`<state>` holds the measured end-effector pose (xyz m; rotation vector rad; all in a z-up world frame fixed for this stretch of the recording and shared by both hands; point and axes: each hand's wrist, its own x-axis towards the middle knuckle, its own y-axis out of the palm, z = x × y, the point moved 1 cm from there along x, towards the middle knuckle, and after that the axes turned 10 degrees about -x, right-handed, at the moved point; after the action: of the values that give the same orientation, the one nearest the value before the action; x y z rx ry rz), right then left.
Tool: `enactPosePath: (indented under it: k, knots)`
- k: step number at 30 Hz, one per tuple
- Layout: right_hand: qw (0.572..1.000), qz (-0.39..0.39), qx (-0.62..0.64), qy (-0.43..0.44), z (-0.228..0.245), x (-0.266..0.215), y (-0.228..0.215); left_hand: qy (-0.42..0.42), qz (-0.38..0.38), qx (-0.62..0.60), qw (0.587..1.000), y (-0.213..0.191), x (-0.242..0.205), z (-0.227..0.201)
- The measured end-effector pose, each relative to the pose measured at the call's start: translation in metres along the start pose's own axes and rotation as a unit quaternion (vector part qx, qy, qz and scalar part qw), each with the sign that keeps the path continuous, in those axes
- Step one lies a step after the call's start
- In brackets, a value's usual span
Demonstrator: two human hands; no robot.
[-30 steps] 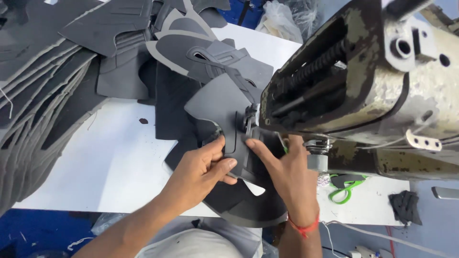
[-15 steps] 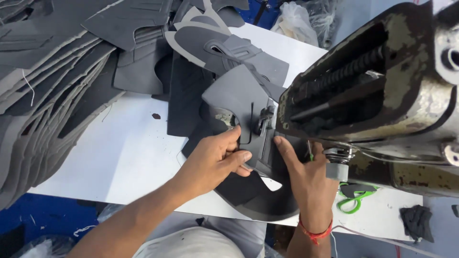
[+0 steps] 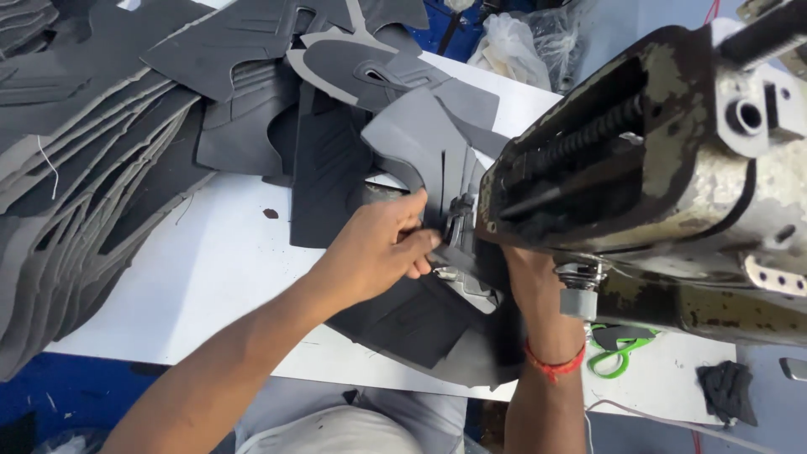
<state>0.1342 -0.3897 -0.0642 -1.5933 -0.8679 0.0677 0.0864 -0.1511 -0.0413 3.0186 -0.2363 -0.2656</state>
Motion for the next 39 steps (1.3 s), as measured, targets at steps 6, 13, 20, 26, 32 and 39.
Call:
enactPosePath:
  k: [6,13,20,26,32,39]
  knots:
    - [0.993,-0.049,-0.109,-0.003,-0.007,0.004,0.016,0.047,-0.014,-0.01,0.999,0.0,0.008,-0.002]
    - [0.997,-0.047,-0.057,-0.001,-0.024,-0.003,0.046,0.026,-0.034,0.029,0.999,0.0,0.016,-0.005]
    - [0.999,-0.047,-0.014,0.008,-0.029,-0.012,0.063,0.044,-0.024,0.041,0.998,-0.001,0.015,-0.015]
    - [0.975,0.03,0.151,0.158,-0.011,-0.005,0.034,0.125,-0.031,0.272,0.954,-0.011,0.019,-0.021]
    - [0.953,-0.126,0.21,0.18,-0.039,-0.036,0.138,0.415,-0.166,0.519,0.728,-0.029,0.089,-0.019]
    - [0.527,-0.125,0.77,0.338,-0.068,-0.038,0.069,0.037,-0.01,0.407,0.913,-0.069,0.079,-0.018]
